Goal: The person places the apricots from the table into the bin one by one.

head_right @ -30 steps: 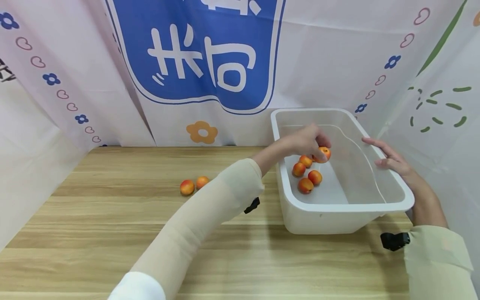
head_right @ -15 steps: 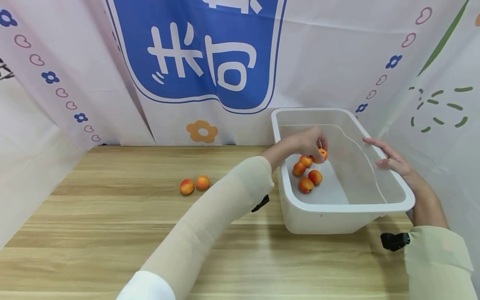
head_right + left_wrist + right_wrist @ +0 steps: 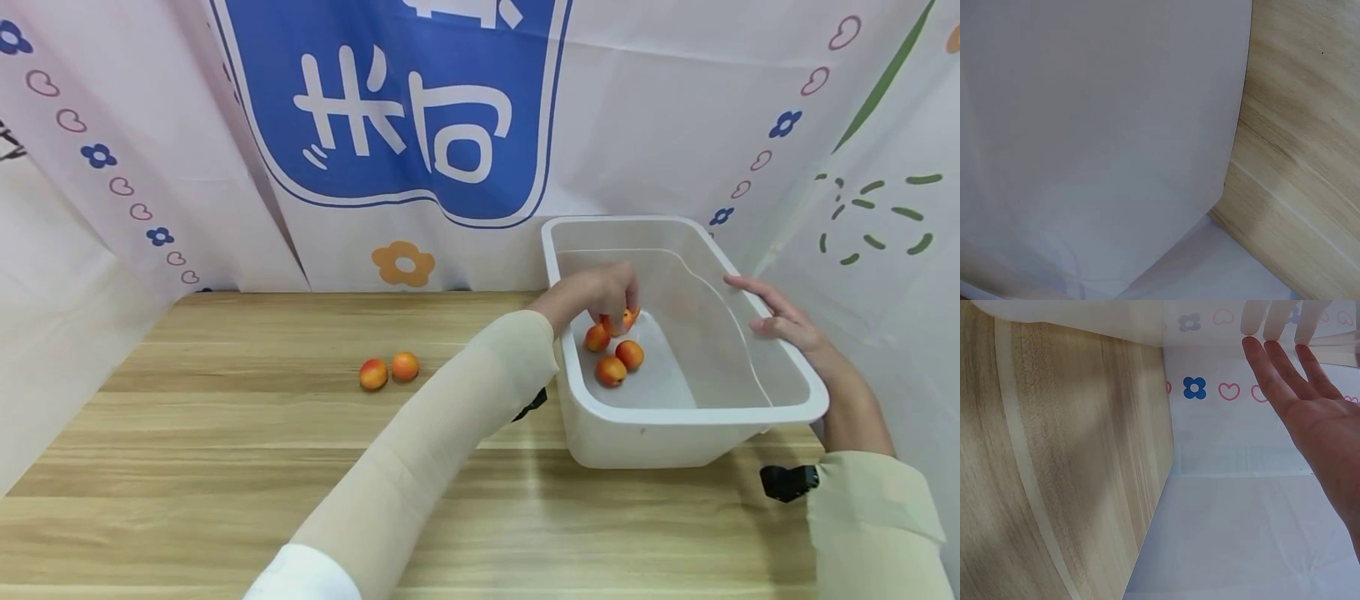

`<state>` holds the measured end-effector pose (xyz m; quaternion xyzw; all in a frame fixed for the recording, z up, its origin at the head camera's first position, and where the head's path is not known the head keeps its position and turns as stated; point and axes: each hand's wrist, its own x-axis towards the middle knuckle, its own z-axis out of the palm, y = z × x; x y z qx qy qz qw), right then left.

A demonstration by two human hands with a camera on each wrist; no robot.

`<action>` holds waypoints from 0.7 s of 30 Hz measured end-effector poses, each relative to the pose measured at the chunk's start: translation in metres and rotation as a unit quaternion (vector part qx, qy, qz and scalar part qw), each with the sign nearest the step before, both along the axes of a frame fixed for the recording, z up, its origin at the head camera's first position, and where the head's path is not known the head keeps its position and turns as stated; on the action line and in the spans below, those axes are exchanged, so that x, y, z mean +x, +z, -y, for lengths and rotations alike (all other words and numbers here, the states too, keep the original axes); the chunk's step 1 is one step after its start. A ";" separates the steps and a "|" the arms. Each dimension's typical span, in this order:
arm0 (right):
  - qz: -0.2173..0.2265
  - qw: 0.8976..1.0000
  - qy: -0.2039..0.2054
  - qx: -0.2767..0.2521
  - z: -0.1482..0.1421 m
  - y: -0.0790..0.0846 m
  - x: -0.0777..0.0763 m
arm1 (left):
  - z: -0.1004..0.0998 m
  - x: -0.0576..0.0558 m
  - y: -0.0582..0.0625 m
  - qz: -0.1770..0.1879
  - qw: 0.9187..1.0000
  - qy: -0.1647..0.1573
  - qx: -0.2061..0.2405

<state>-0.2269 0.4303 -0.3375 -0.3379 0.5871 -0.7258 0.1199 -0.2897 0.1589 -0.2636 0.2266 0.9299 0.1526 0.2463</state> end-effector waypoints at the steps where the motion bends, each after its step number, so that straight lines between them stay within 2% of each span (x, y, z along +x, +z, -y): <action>1: 0.002 1.000 0.006 -0.003 0.000 0.000 0.000 | 0.000 0.000 0.000 -0.001 1.000 0.000 -0.006; 6: 0.011 1.000 0.002 0.000 -0.001 -0.001 -0.001 | -0.001 0.002 0.000 0.007 1.000 0.007 -0.018; 13: -0.038 0.999 0.002 0.020 -0.002 -0.003 -0.007 | 0.000 0.003 -0.001 0.015 1.000 0.019 -0.014; 21: -0.040 0.999 0.014 0.018 -0.002 -0.004 -0.009 | 0.003 0.004 -0.001 -0.004 1.000 0.000 -0.019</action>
